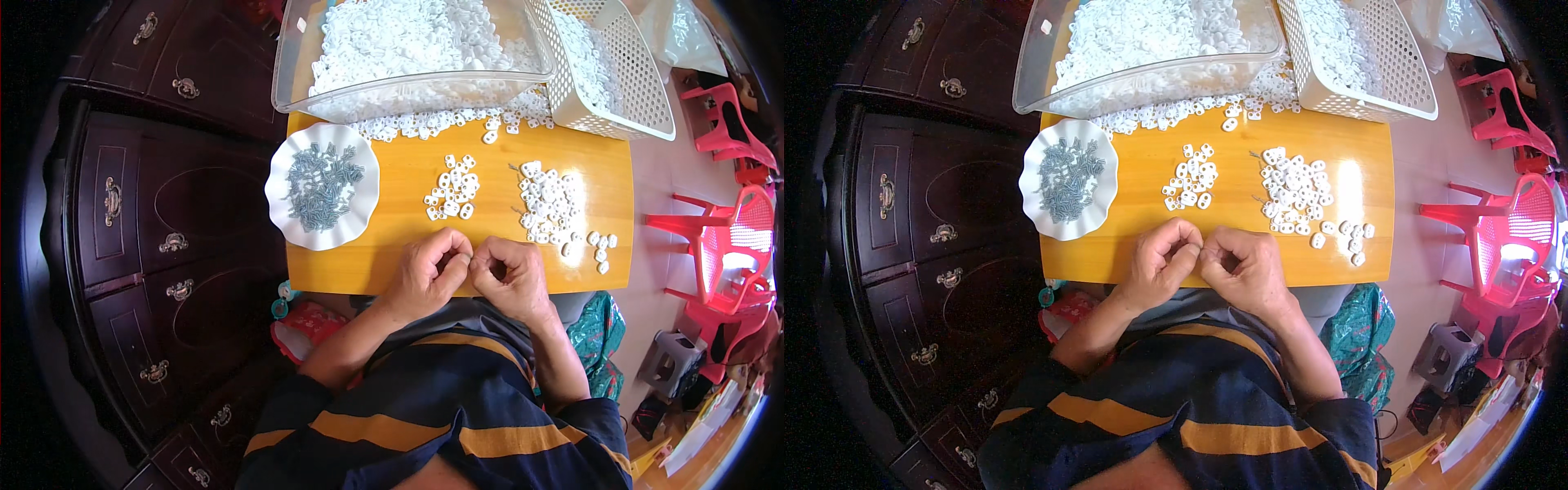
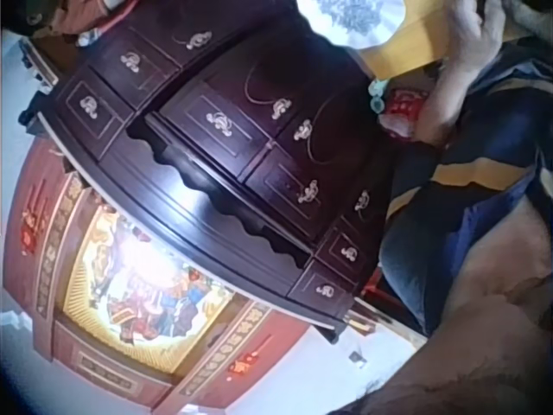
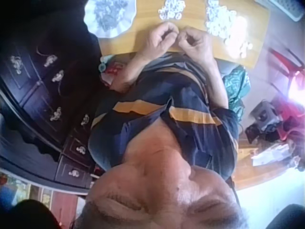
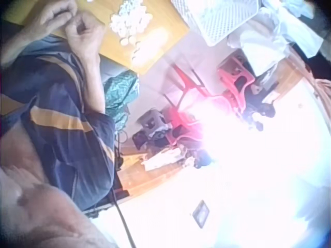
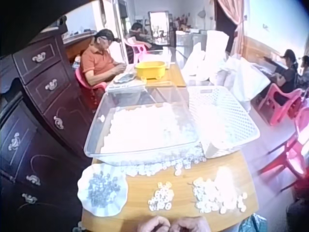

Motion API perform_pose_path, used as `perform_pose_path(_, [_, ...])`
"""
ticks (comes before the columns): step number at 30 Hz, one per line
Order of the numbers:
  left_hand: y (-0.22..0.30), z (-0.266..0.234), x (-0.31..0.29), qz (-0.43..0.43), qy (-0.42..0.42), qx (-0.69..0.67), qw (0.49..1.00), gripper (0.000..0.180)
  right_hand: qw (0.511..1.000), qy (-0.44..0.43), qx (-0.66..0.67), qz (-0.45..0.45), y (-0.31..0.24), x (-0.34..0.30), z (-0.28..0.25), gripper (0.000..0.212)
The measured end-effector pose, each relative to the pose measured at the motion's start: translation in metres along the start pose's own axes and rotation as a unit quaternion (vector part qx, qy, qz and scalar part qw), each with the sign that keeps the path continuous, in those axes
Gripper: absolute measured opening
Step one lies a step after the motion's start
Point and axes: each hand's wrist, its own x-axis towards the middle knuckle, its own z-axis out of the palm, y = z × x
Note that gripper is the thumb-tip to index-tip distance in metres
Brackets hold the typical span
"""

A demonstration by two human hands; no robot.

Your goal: The person strings together small white plastic components using a thin wire. The person picks up individual pieces from a pile on the table, threads them onto the wire one by one, and arranges them into small clusters.

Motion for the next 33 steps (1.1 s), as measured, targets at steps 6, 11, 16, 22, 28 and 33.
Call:
perform_pose_path(6, [-0.013, 0.000, 0.000, -0.115, -0.036, -0.225, 0.967, 0.011, 0.999, -0.018, -0.024, -0.029, -0.011, 0.003, -0.003, 0.009])
perform_pose_path(11, [-0.008, -0.006, 0.000, -0.098, -0.051, -0.194, 0.975, 0.010, 0.999, -0.018, 0.041, 0.004, -0.003, 0.001, -0.002, 0.012])
perform_pose_path(16, [-0.005, -0.006, 0.001, -0.072, -0.048, -0.207, 0.975, 0.014, 0.998, -0.016, 0.058, 0.013, -0.001, 0.001, -0.003, 0.012])
perform_pose_path(22, [-0.004, -0.010, 0.003, -0.067, -0.045, -0.167, 0.983, 0.014, 0.996, -0.021, 0.084, 0.020, 0.007, 0.000, 0.001, 0.013])
perform_pose_path(28, [-0.003, -0.010, 0.003, -0.069, -0.028, -0.126, 0.989, 0.016, 0.999, -0.023, 0.026, 0.002, -0.001, 0.002, -0.001, 0.009])
perform_pose_path(33, [-0.009, -0.014, 0.001, -0.090, 0.046, -0.171, 0.980, 0.018, 0.992, 0.015, -0.104, -0.063, -0.004, 0.011, -0.004, 0.009])
